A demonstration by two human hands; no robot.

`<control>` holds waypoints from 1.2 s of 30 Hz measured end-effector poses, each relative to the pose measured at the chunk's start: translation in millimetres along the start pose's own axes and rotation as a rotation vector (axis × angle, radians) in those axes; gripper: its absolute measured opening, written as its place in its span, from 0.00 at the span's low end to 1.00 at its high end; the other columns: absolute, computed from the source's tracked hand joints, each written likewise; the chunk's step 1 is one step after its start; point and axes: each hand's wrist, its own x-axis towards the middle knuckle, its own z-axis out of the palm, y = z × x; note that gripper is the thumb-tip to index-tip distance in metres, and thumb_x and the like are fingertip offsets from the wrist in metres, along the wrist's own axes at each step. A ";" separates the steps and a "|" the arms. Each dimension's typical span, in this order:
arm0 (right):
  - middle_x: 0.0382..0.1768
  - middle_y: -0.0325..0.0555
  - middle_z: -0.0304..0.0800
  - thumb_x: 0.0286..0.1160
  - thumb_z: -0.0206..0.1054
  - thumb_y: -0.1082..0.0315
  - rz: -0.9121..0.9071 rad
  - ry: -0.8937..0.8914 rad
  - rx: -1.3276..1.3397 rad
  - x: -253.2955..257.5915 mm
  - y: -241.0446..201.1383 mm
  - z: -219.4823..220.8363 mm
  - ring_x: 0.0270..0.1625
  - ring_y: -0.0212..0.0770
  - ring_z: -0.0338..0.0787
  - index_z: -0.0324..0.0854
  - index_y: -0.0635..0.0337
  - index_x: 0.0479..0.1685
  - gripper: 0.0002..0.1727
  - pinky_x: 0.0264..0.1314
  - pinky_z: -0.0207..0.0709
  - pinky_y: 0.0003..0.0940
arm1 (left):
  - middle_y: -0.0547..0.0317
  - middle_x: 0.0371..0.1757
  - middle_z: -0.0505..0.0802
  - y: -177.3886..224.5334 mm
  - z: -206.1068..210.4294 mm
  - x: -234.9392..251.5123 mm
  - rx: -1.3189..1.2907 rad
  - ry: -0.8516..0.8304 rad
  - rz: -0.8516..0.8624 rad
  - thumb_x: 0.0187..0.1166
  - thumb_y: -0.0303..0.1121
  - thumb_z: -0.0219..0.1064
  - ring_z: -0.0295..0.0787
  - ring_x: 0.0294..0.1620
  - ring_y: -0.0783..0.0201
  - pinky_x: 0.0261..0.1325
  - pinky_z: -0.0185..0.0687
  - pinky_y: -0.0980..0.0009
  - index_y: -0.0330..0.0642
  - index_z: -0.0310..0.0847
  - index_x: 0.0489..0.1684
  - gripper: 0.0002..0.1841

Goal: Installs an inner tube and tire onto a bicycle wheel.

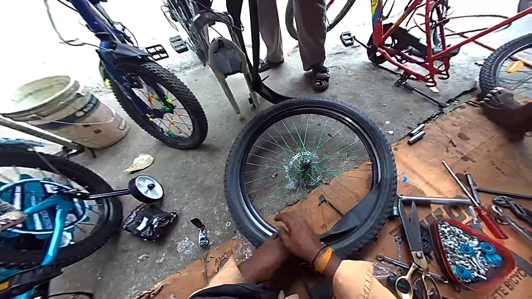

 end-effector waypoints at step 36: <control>0.63 0.56 0.86 0.58 0.76 0.55 0.290 -0.429 -0.567 -76.1 44.6 -30.0 0.69 0.56 0.83 0.77 0.61 0.70 0.36 0.72 0.69 0.59 | 0.45 0.48 0.93 -40.0 -15.3 22.7 0.025 -0.195 -0.078 0.73 0.48 0.76 0.90 0.53 0.42 0.56 0.82 0.38 0.44 0.85 0.52 0.20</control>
